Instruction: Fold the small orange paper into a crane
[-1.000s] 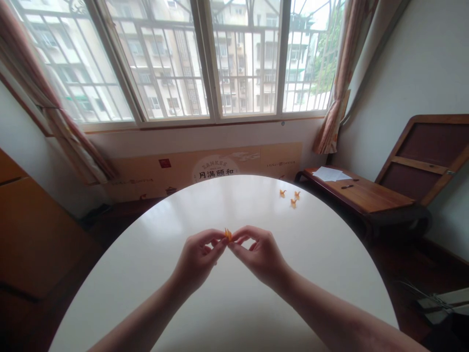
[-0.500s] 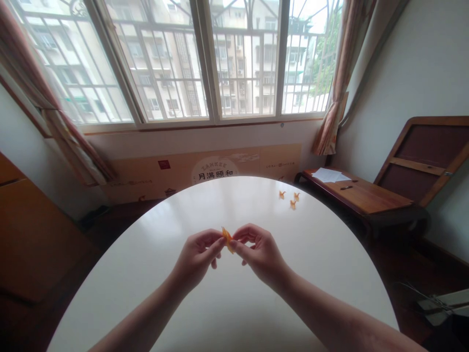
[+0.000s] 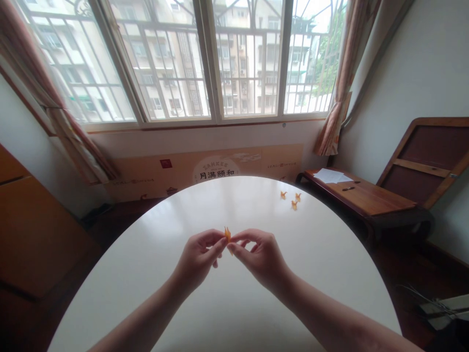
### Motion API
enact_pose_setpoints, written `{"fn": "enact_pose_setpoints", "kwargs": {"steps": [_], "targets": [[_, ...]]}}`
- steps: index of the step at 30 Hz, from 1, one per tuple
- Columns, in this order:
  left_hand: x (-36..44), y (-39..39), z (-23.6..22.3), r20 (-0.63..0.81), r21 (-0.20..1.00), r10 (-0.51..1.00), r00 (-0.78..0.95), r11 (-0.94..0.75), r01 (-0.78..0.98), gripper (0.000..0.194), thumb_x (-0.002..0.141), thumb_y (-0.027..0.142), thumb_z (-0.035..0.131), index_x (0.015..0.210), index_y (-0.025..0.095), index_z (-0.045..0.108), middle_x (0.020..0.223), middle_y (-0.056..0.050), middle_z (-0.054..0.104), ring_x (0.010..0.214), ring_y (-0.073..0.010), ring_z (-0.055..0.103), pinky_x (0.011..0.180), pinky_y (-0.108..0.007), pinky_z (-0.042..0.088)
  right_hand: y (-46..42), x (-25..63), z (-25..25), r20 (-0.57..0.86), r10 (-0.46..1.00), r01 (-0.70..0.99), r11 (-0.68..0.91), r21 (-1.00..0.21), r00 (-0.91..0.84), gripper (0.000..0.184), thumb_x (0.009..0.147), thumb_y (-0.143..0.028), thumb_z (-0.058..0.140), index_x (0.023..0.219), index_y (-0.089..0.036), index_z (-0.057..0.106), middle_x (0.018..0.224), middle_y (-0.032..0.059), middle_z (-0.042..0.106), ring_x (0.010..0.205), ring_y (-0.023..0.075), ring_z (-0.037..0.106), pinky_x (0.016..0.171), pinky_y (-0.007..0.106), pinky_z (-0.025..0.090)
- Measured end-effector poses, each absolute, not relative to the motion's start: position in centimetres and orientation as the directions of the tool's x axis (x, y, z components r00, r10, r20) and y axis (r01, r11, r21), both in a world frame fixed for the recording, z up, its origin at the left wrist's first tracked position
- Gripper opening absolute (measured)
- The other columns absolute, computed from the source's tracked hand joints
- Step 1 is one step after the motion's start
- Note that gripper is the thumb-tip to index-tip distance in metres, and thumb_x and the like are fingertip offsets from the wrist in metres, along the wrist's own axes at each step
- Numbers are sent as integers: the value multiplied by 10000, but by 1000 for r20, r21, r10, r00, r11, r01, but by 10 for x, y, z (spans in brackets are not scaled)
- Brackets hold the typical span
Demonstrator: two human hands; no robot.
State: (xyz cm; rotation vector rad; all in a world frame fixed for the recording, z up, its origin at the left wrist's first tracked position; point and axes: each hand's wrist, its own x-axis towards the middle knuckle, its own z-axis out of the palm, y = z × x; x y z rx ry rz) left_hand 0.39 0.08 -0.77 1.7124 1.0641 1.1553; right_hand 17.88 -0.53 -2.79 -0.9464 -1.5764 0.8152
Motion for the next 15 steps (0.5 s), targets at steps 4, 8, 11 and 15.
{"fn": "enact_pose_setpoints", "kwargs": {"steps": [4, 8, 11, 15], "targets": [[3, 1, -10, 303, 907, 928, 215, -350, 233, 295, 850, 396, 637, 798, 120, 725, 620, -22, 609, 497, -101, 510, 400, -177, 447, -7, 176, -28, 488, 866, 242, 499, -832, -108, 156, 820, -327, 743, 913, -205, 772, 910, 71, 750, 706, 172, 675, 464, 196, 429], [3, 1, -11, 301, 901, 931, 207, -348, 259, 278, 851, 377, 638, 773, 126, 729, 589, -12, 602, 485, -102, 511, 415, -181, 439, -7, 175, -29, 520, 847, 296, 527, -797, -110, 107, 826, -298, 741, 899, -222, 760, 881, 39, 751, 712, 165, 690, 478, 192, 431], [2, 1, -11, 317, 886, 925, 210, -368, 281, 266, 858, 360, 633, 762, 132, 732, 574, -7, 607, 474, -100, 510, 428, -183, 434, -8, 175, -29, 519, 847, 304, 527, -794, -114, 92, 847, -302, 720, 882, -226, 758, 847, 25, 747, 703, 156, 686, 487, 189, 432], [2, 1, -11, 360, 855, 909, 209, -411, 316, 252, 859, 349, 640, 761, 138, 739, 593, -10, 631, 474, -94, 500, 446, -186, 439, -7, 174, -28, 461, 882, 251, 469, -847, -94, 157, 855, -344, 704, 880, -204, 771, 818, 47, 742, 730, 171, 685, 496, 194, 445]]}}
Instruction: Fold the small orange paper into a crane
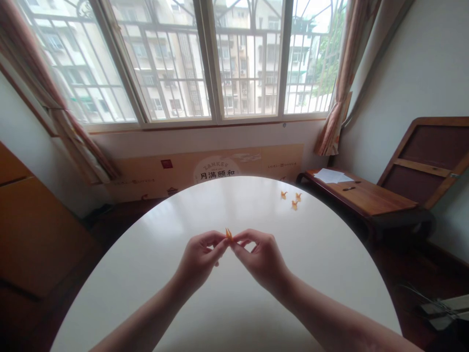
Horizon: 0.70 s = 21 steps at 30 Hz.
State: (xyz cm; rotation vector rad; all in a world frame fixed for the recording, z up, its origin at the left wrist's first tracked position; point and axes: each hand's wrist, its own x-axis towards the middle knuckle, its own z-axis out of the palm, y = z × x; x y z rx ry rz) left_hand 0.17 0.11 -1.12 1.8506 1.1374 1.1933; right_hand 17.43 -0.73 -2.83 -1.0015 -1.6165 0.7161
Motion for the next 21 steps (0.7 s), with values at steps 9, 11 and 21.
{"fn": "enact_pose_setpoints", "kwargs": {"steps": [9, 11, 21], "targets": [[0, 2, -11, 348, 865, 905, 244, -410, 288, 257, 872, 356, 626, 801, 136, 739, 622, -20, 656, 484, -100, 519, 442, -188, 433, 0, 176, -32, 313, 941, 4, 316, -949, -131, 339, 791, -483, 751, 843, -149, 769, 841, 101, 739, 701, 180, 655, 537, 244, 516], [0, 2, -10, 361, 851, 900, 245, -425, 307, 250, 873, 347, 621, 809, 142, 749, 642, -27, 670, 506, -105, 524, 447, -187, 436, 0, 176, -33, 296, 946, -12, 297, -955, -133, 339, 768, -479, 774, 841, -148, 768, 835, 99, 737, 693, 178, 650, 534, 246, 518], [-1, 2, -8, 387, 820, 888, 247, -454, 349, 208, 872, 309, 623, 835, 158, 762, 680, -31, 698, 533, -110, 538, 468, -188, 451, 2, 176, -31, 217, 962, -120, 199, -973, -168, 428, 750, -435, 812, 1053, -147, 719, 849, 91, 730, 749, 182, 665, 559, 236, 523]]}}
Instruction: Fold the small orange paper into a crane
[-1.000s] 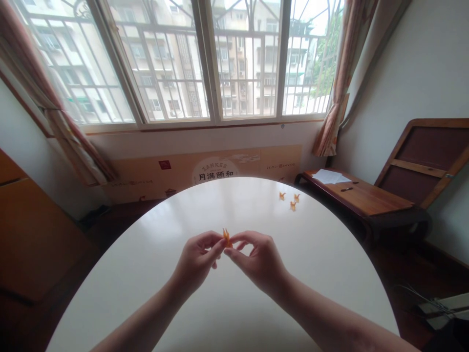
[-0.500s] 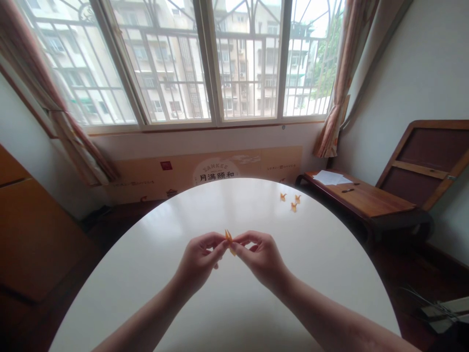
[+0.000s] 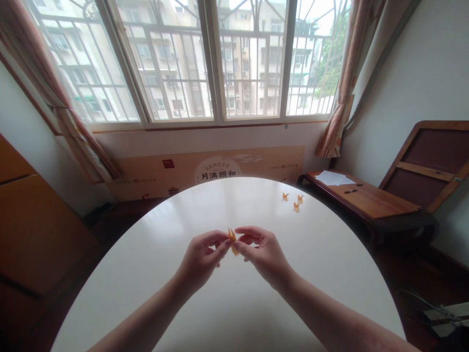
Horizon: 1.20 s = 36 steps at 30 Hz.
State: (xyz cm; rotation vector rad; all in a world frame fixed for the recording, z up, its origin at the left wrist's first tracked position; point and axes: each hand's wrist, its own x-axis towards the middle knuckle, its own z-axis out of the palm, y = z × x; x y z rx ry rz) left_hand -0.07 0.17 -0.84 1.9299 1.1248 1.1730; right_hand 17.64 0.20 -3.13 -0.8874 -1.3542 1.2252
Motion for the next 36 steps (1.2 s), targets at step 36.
{"fn": "enact_pose_setpoints", "kwargs": {"steps": [36], "targets": [[3, 0, -5, 205, 945, 944, 257, -260, 198, 298, 818, 402, 648, 851, 117, 728, 637, -34, 619, 516, -110, 512, 374, -172, 440, -1, 177, -24, 104, 971, -188, 63, -980, -213, 305, 720, -420, 820, 787, -134, 739, 731, 59, 700, 649, 132, 591, 529, 207, 478]]}}
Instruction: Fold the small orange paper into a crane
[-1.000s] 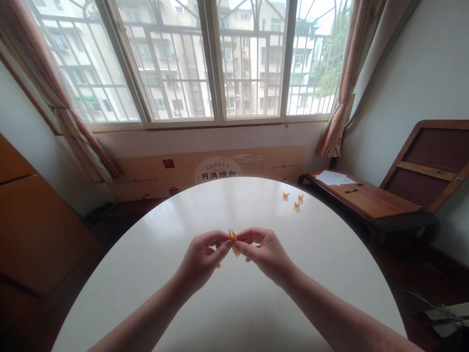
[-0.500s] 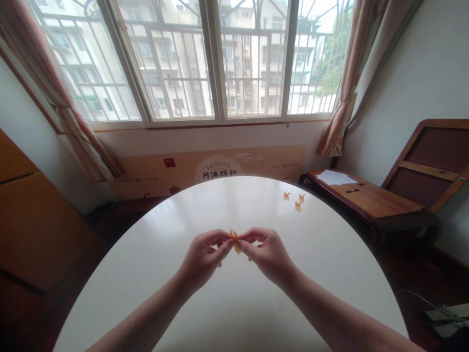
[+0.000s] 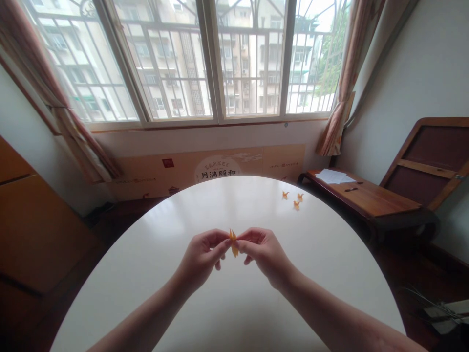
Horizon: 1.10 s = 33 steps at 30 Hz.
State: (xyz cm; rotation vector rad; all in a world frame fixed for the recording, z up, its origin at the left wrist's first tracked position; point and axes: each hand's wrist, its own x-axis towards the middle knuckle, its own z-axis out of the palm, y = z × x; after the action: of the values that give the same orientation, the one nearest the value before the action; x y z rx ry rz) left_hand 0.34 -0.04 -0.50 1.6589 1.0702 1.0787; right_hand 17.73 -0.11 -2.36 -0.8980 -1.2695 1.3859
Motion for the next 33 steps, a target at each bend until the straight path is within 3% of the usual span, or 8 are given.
{"fn": "enact_pose_setpoints", "kwargs": {"steps": [9, 12, 18, 26, 33], "targets": [[0, 0, 0, 189, 913, 936, 296, -279, 298, 237, 827, 346, 621, 825, 131, 720, 666, -44, 648, 536, -116, 532, 399, -173, 445, 1, 181, -24, 155, 950, 7, 163, -987, -273, 327, 793, -455, 760, 856, -136, 720, 835, 82, 719, 717, 164, 621, 541, 228, 492], [0, 1, -1, 162, 924, 946, 282, -246, 294, 263, 820, 368, 636, 857, 125, 729, 676, -49, 657, 536, -119, 534, 391, -178, 453, 2, 182, -24, 157, 952, -13, 160, -987, -262, 320, 792, -448, 756, 843, -134, 723, 784, 70, 702, 685, 155, 611, 531, 225, 487], [2, 3, -5, 80, 976, 958, 277, -132, 173, 320, 777, 404, 691, 871, 101, 730, 687, -63, 671, 562, -127, 550, 380, -170, 448, -2, 178, -24, 66, 970, -128, 37, -991, -234, 369, 737, -484, 789, 797, -132, 692, 717, 59, 667, 656, 143, 585, 500, 208, 463], [5, 4, -7, 62, 992, 966, 252, -87, 88, 284, 768, 383, 718, 823, 104, 710, 585, -16, 603, 498, -96, 498, 363, -155, 420, -2, 179, -20, -98, 942, -202, -169, -965, -320, 405, 680, -481, 840, 787, -137, 655, 711, 40, 628, 667, 128, 549, 486, 185, 436], [3, 6, -11, 96, 995, 963, 250, -102, 9, 268, 745, 342, 755, 859, 164, 590, 648, -2, 660, 489, -101, 522, 355, -165, 433, -2, 177, -18, -171, 933, -270, -262, -927, -317, 392, 658, -441, 851, 764, -145, 617, 682, 19, 597, 639, 109, 516, 473, 174, 417]]}}
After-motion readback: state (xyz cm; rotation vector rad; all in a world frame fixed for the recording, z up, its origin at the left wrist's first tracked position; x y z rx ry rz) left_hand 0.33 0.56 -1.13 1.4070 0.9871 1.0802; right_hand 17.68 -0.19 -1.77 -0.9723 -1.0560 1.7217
